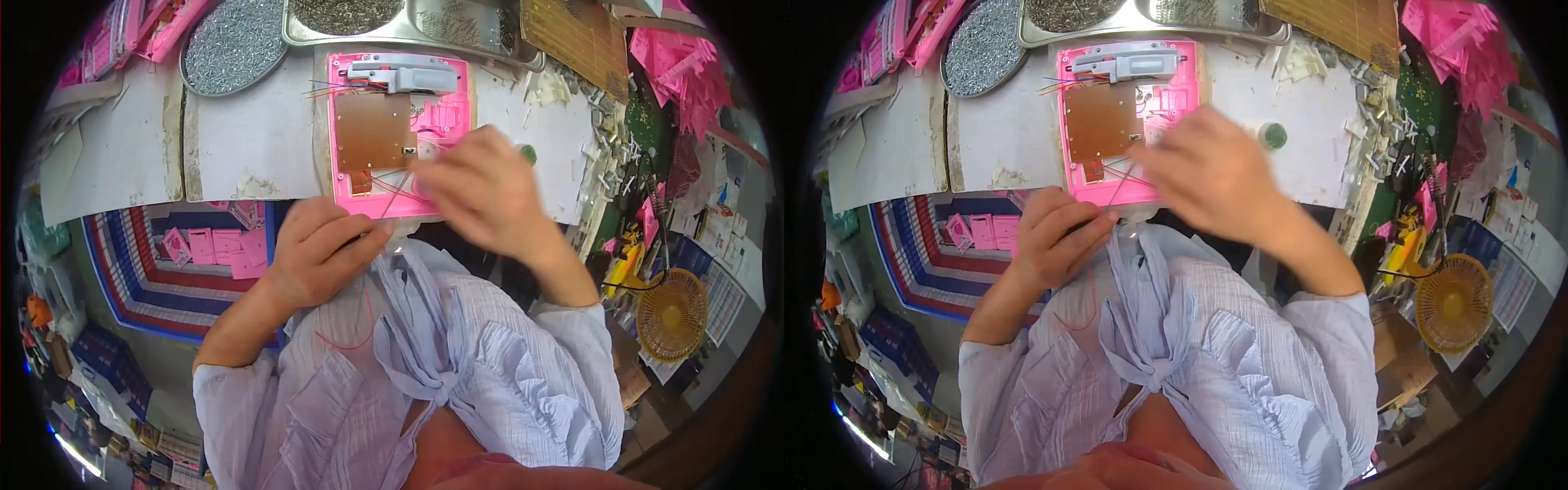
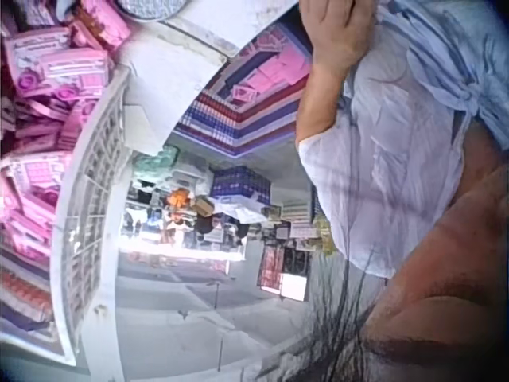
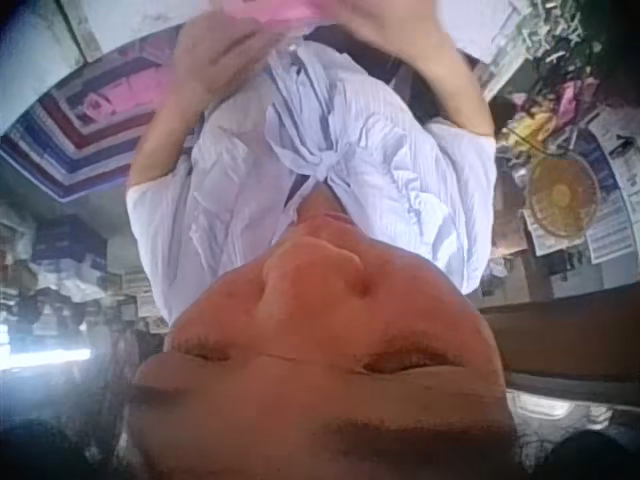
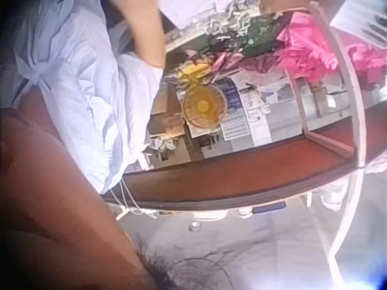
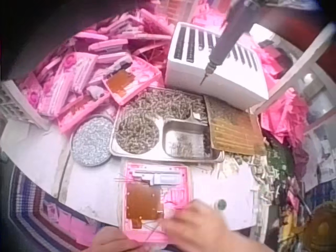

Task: Assembling and soldering components of a pink electronic toy on a workshop table.

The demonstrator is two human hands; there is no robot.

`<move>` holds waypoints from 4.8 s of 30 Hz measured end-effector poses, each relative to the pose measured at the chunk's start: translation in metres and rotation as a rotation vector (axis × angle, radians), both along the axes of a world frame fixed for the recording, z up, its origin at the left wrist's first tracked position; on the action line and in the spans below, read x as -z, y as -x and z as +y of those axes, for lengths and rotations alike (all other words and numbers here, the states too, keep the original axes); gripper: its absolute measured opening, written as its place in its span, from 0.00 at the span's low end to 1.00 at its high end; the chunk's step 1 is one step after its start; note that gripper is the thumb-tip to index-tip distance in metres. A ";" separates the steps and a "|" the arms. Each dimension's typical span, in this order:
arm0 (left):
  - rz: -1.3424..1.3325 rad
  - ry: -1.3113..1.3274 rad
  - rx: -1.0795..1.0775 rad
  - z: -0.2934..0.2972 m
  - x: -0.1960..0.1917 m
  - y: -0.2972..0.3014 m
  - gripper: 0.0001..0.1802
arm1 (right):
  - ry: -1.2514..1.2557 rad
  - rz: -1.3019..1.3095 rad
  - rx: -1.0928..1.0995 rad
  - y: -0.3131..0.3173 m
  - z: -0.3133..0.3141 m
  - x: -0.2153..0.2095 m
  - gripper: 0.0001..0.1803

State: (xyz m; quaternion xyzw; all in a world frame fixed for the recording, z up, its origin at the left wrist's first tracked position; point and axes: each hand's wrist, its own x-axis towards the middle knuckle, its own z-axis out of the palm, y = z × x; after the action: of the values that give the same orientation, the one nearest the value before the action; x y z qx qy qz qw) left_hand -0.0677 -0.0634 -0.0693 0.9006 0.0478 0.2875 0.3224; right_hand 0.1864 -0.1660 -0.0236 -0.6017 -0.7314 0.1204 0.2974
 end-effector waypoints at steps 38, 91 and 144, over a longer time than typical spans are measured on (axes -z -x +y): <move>0.217 0.182 0.266 0.053 -0.002 -0.009 0.12 | -0.098 0.135 0.340 -0.258 0.233 -0.076 0.19; 0.358 0.096 0.128 0.041 -0.015 -0.004 0.15 | 0.040 -0.176 0.357 -0.095 -0.023 0.000 0.09; 0.654 -0.759 0.273 0.159 -0.035 -0.264 0.09 | 0.053 0.116 0.633 -0.073 -0.073 -0.018 0.11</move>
State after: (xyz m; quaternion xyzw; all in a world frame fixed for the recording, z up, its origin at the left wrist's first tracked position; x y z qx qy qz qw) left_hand 0.1960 0.0956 -0.0343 0.9949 -0.0796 -0.0567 -0.0244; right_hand 0.2589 -0.2393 -0.0059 -0.7991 -0.4863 0.0750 0.3454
